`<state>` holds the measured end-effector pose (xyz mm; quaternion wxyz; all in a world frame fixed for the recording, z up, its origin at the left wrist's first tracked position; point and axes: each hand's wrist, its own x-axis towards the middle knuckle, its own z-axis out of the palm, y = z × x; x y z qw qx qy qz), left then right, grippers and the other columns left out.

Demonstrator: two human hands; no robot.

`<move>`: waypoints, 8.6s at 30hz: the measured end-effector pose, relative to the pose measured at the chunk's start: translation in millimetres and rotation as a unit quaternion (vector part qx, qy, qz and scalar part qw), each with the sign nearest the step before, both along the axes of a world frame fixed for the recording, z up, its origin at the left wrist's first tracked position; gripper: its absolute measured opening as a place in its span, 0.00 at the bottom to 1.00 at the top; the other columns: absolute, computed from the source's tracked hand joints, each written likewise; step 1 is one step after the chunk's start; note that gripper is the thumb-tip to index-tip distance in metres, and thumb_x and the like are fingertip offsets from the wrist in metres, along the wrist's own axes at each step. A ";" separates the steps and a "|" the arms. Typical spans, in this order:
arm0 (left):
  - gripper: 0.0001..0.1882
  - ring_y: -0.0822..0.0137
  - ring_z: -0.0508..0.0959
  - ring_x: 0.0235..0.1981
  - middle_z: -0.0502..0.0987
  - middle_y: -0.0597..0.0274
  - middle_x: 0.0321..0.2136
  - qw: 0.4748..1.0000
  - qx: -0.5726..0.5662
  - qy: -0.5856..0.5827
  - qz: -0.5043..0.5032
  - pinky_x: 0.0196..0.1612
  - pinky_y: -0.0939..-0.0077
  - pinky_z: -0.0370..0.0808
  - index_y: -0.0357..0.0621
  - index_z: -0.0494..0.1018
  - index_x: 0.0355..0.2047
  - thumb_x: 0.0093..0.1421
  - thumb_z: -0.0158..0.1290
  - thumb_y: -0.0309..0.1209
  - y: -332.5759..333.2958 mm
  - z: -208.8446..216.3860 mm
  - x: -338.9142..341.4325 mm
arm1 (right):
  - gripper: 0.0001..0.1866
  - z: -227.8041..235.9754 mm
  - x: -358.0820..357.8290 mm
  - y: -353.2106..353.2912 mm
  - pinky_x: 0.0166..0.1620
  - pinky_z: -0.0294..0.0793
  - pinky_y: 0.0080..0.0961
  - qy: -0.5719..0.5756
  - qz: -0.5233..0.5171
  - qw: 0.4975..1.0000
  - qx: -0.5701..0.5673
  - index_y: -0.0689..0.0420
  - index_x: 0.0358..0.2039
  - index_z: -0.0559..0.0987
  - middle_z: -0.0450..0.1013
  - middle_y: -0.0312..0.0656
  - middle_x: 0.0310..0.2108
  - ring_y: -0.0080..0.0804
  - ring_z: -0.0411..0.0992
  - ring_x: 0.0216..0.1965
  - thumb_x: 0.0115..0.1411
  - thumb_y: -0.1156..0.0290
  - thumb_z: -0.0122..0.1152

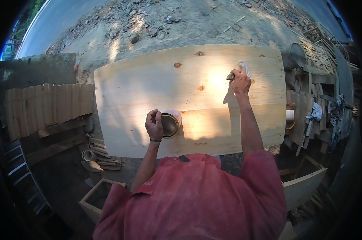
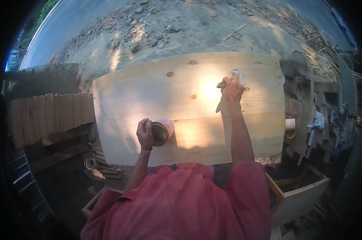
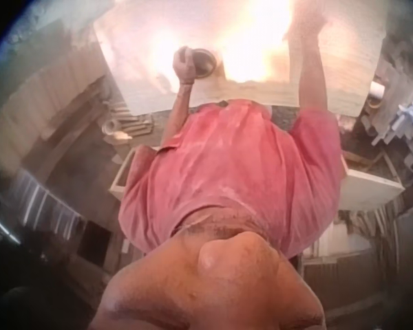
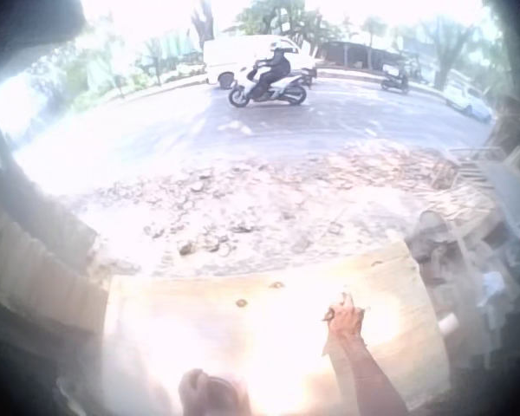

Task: The person applies a liquid coating to a wooden board using a brush while holding a can. They repeatedly dip the brush into the can and spread the liquid across the flat surface of the board until several areas are covered.

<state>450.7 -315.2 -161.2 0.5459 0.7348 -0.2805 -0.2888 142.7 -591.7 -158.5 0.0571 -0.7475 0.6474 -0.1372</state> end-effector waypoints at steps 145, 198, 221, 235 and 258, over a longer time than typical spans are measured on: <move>0.13 0.69 0.82 0.38 0.82 0.55 0.36 0.999 0.005 0.038 0.004 0.44 0.73 0.78 0.34 0.77 0.44 0.66 0.57 0.32 -4.4 6.3 2.1 | 0.10 -56.3 119.6 -70.4 0.37 0.77 0.26 -0.508 -0.055 0.854 0.099 0.59 0.35 0.85 0.81 0.38 0.28 0.25 0.78 0.30 0.55 0.67 0.67; 0.19 0.65 0.77 0.53 0.77 0.53 0.51 0.921 0.030 0.361 -0.141 0.57 0.68 0.74 0.37 0.68 0.57 0.72 0.47 0.37 9.2 -22.0 65.6 | 0.14 20.5 -52.2 208.5 0.26 0.79 0.19 -0.332 -0.231 0.914 0.039 0.61 0.42 0.80 0.78 0.41 0.30 0.25 0.77 0.27 0.58 0.67 0.68; 0.60 0.44 0.70 0.59 0.68 0.46 0.56 0.886 -0.165 -0.145 -0.409 0.61 0.52 0.69 0.40 0.54 0.66 0.37 0.75 0.45 23.8 -50.5 44.7 | 0.11 11.1 6.2 262.1 0.37 0.78 0.27 -0.296 -0.260 0.918 0.053 0.55 0.42 0.80 0.78 0.35 0.30 0.22 0.76 0.31 0.60 0.68 0.66; 0.65 0.41 0.67 0.63 0.64 0.44 0.62 0.881 -0.295 -0.273 -0.247 0.64 0.47 0.68 0.47 0.50 0.68 0.34 0.79 0.40 104.2 35.0 31.8 | 0.15 142.1 87.0 349.8 0.51 0.78 0.27 -0.577 0.070 0.811 0.066 0.65 0.48 0.78 0.79 0.44 0.41 0.30 0.77 0.43 0.61 0.80 0.66; 0.54 0.40 0.68 0.62 0.65 0.46 0.61 0.847 -0.264 -0.434 -0.156 0.61 0.41 0.64 0.48 0.57 0.64 0.41 0.76 0.46 247.7 58.4 -18.1 | 0.11 130.9 153.0 490.6 0.35 0.81 0.26 -0.438 0.089 0.894 -0.034 0.58 0.35 0.86 0.83 0.44 0.28 0.33 0.84 0.30 0.52 0.69 0.76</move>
